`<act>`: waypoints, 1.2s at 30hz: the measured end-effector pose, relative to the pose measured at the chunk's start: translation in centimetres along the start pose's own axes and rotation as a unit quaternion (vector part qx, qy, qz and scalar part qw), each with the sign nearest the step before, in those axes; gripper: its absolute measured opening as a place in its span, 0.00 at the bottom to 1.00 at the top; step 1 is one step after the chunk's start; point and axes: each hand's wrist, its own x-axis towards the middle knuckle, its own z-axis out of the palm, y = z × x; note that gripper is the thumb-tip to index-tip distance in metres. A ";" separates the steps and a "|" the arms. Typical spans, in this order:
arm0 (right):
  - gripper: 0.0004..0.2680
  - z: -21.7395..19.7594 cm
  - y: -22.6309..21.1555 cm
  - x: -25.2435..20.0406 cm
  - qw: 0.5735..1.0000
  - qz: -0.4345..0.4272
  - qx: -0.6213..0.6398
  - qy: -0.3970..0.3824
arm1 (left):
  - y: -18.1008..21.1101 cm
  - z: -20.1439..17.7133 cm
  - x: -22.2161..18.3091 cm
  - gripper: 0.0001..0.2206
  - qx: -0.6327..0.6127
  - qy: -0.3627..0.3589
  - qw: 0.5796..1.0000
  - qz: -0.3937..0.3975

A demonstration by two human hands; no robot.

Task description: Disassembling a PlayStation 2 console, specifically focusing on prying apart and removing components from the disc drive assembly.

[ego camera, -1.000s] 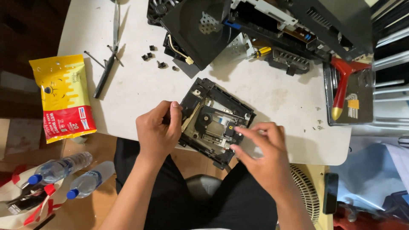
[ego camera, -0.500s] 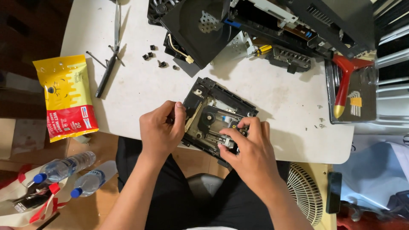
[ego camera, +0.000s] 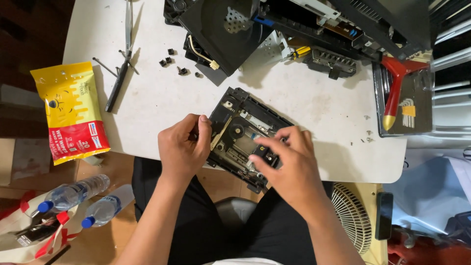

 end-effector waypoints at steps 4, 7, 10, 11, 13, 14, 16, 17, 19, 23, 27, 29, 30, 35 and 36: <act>0.16 2.8 0.5 -0.4 0.995 -0.072 -0.061 -0.016 | -0.3 0.1 0.0 0.10 -0.005 -0.005 1.000 -0.004; 0.13 3.2 -0.4 -0.2 0.995 -0.070 -0.073 0.005 | -1.1 0.1 0.2 0.13 -0.039 -0.009 0.999 -0.013; 0.12 3.3 -0.3 -0.2 0.999 -0.029 -0.037 -0.019 | -1.1 0.0 0.0 0.13 -0.043 -0.013 0.999 -0.008; 0.10 3.0 -0.5 -0.3 1.000 -0.025 -0.006 0.001 | -1.2 0.0 0.0 0.12 -0.043 -0.010 0.999 -0.005; 0.09 1.8 -1.1 -0.4 0.999 -0.021 0.025 0.020 | -1.0 0.0 0.2 0.12 -0.043 -0.008 0.999 -0.002; 0.09 0.9 -1.4 -0.4 0.996 -0.012 0.071 0.054 | -0.8 0.0 0.2 0.12 -0.069 -0.006 0.998 -0.006; 0.10 -0.2 -1.3 -0.7 0.989 -0.003 0.117 0.086 | -0.3 -0.2 0.0 0.12 -0.094 -0.004 0.995 -0.013; 0.09 -0.3 -0.7 -0.7 0.963 0.030 0.238 0.125 | -0.1 -0.3 -0.1 0.10 -0.101 0.014 0.995 0.002; 0.08 -1.0 -0.5 -0.1 0.919 0.061 0.355 0.162 | 1.7 -0.5 0.0 0.09 -0.109 0.033 0.993 0.019; 0.06 -2.5 -1.8 0.7 0.770 0.223 0.557 0.216 | 6.7 -0.3 0.0 0.23 -0.205 -0.144 0.966 0.065; 0.09 -2.1 -1.2 -0.7 0.769 0.232 0.561 0.202 | 6.5 2.1 -0.6 0.17 -0.220 -0.109 0.967 0.066; 0.12 -2.6 0.0 -1.7 0.780 0.224 0.554 0.186 | 5.7 2.4 -0.4 0.14 -0.240 -0.089 0.966 0.034; 0.17 -2.9 0.7 -2.2 0.792 0.217 0.547 0.166 | 5.4 2.6 -0.4 0.13 -0.259 -0.066 0.964 -0.002; 0.09 -1.5 5.7 -4.7 0.813 0.267 0.491 0.161 | 4.5 0.2 2.6 0.18 -0.207 -0.210 0.934 -0.203; 0.08 -0.9 6.2 -4.9 0.822 0.276 0.474 0.155 | 4.3 -0.1 3.1 0.16 -0.134 -0.246 0.938 -0.202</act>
